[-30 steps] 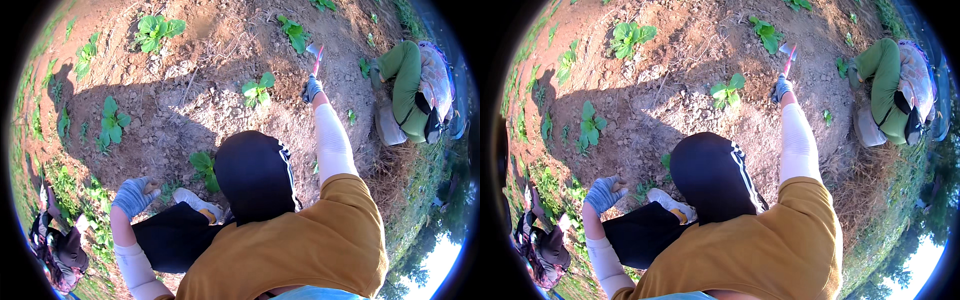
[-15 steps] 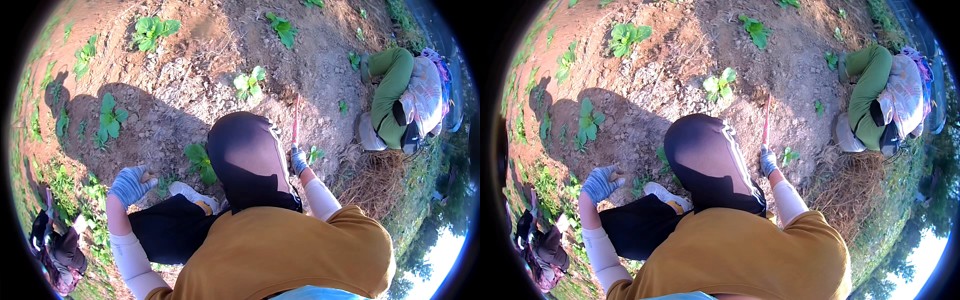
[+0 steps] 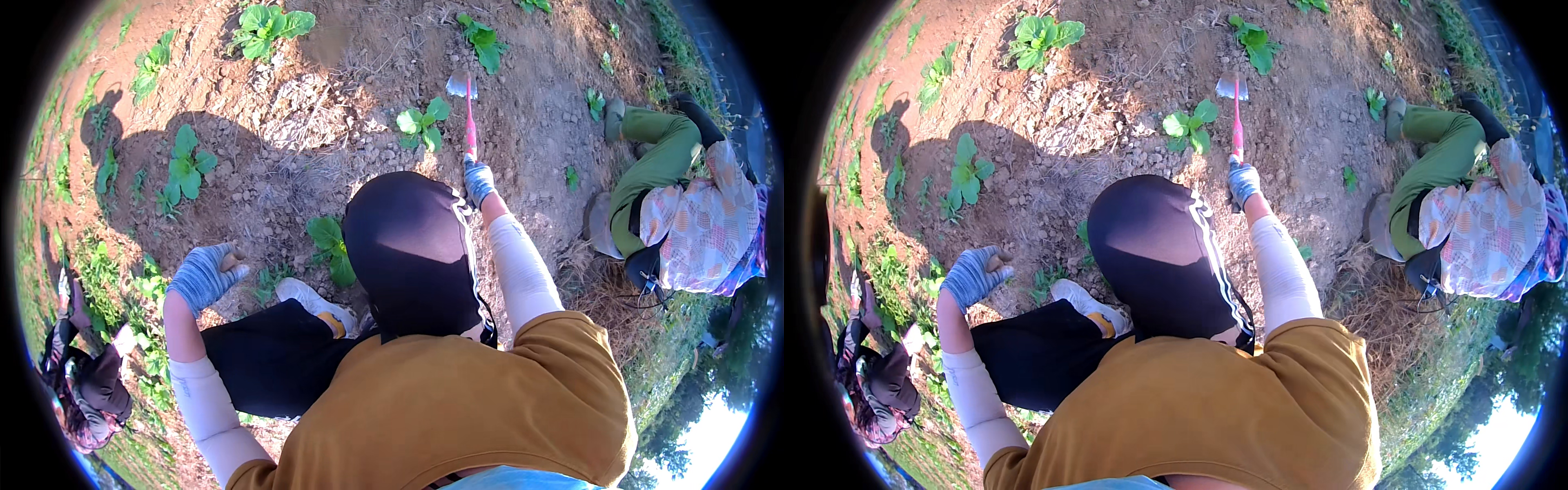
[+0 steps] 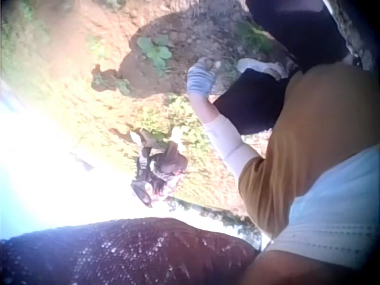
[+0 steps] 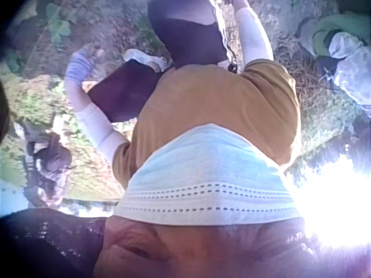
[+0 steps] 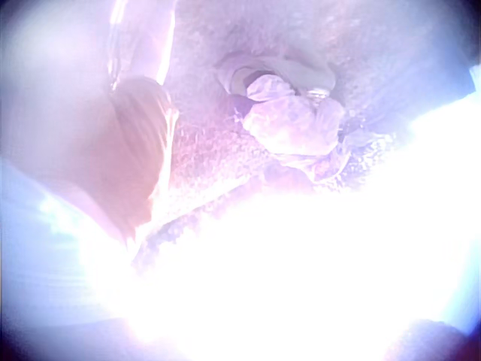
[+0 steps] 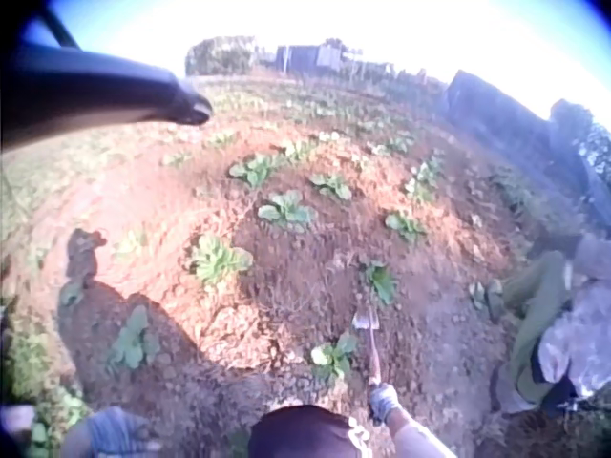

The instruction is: The person uses a small hand hoe to loosen soil and remove weeds from around rows of young leafy green plants in an outdoor garden. The person moves along the rows, repeatedly striking the ground and clearing debris while other workers are visible in the background.

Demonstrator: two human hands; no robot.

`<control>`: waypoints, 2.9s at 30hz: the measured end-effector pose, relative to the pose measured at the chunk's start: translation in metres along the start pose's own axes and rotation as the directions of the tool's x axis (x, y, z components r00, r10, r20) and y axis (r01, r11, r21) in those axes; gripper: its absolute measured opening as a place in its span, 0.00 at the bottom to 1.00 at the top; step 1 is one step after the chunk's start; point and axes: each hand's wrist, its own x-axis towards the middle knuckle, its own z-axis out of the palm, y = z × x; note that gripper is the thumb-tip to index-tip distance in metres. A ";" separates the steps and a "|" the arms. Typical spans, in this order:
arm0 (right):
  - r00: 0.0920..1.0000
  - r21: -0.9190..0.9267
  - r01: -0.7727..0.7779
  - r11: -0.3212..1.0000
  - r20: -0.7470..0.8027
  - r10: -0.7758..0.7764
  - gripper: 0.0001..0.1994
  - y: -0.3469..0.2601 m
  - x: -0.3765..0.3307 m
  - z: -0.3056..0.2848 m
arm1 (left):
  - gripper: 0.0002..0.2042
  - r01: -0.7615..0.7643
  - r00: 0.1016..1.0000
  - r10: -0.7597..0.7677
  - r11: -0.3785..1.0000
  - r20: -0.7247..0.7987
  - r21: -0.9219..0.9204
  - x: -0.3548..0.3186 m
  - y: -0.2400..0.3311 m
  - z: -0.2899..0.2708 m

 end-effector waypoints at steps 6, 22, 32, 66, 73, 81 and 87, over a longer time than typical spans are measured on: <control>0.974 -0.371 0.180 0.911 -0.061 -0.217 0.22 0.142 -0.014 -0.027 | 0.14 -0.012 1.000 0.012 0.999 0.003 0.046 -0.003 0.010 -0.003; 0.985 -0.362 0.125 0.924 0.155 -0.073 0.22 0.066 -0.089 -0.083 | 0.16 -0.004 0.998 0.015 0.984 -0.060 0.178 -0.028 -0.010 0.006; 0.966 -0.678 0.186 0.712 0.257 -0.007 0.23 -0.225 -0.048 -0.043 | 0.16 -0.040 0.995 0.054 0.986 -0.087 0.162 -0.025 -0.037 0.012; 0.910 -0.428 0.296 0.854 0.399 -0.115 0.21 -0.055 -0.181 0.064 | 0.16 -0.189 0.973 0.206 0.970 -0.106 0.154 -0.013 -0.035 0.013; 0.872 -0.773 0.469 0.427 0.483 -0.083 0.25 -0.177 -0.167 -0.022 | 0.15 -0.144 0.979 0.162 0.978 -0.122 0.148 -0.023 -0.031 0.012; 0.582 -0.617 0.776 -0.129 0.780 -0.228 0.24 -0.092 -0.088 -0.128 | 0.16 -0.068 0.964 0.084 0.995 -0.252 0.071 -0.089 0.004 0.018; 0.780 -0.775 0.621 0.114 0.597 -0.189 0.24 0.054 -0.040 -0.108 | 0.16 -0.018 0.980 0.020 1.000 -0.196 0.015 -0.080 0.013 0.039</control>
